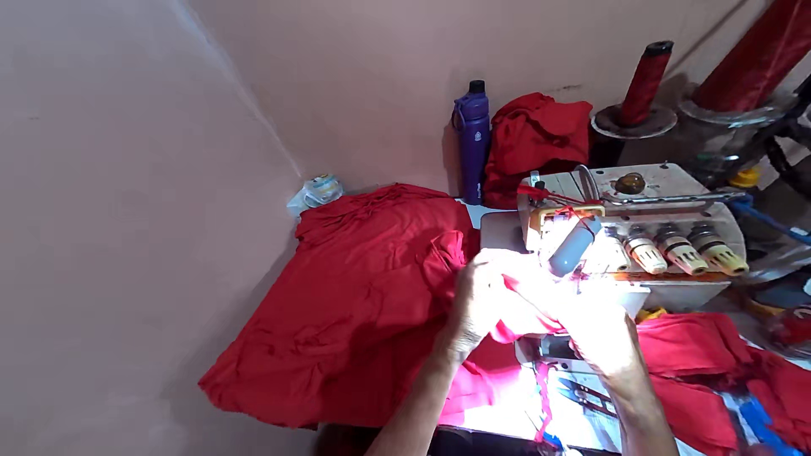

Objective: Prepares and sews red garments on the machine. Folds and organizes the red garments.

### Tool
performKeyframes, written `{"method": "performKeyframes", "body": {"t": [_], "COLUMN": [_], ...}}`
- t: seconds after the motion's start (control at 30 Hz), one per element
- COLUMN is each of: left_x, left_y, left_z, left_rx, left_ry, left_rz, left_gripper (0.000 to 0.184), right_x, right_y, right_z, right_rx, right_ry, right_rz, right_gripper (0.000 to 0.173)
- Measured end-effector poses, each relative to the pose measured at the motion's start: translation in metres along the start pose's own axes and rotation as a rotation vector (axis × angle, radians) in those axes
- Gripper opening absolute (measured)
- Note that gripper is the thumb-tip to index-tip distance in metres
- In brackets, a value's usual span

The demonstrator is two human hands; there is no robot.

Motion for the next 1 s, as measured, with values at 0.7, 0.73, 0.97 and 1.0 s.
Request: {"method": "performKeyframes", "body": {"t": [0.7, 0.73, 0.97, 1.0], "left_x": [0.012, 0.014, 0.008, 0.008], "left_y": [0.016, 0.015, 0.011, 0.010], "left_z": [0.004, 0.005, -0.009, -0.009], "left_rx": [0.219, 0.255, 0.584, 0.588], "left_ry": [0.109, 0.069, -0.084, -0.061], "left_rz": [-0.264, -0.218, -0.346, -0.370], "left_gripper": [0.021, 0.026, 0.024, 0.024], "right_x": [-0.020, -0.019, -0.004, -0.003], "right_y": [0.006, 0.003, -0.022, -0.022], "right_z": [0.051, 0.052, 0.026, 0.019], "right_rx": [0.936, 0.961, 0.761, 0.690], "right_ry": [0.176, 0.197, 0.008, 0.029], "right_rz": [-0.790, -0.892, -1.112, -1.110], "right_gripper": [0.020, 0.016, 0.015, 0.015]}}
Point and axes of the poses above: each hand's wrist, its own z-axis away from the middle knuckle, its own y-axis out of the palm, x = y × z, the point moved 5 cm from there along -z, towards the middle knuckle, and after that the axes turned 12 degrees about y, right-handed, at the moved point
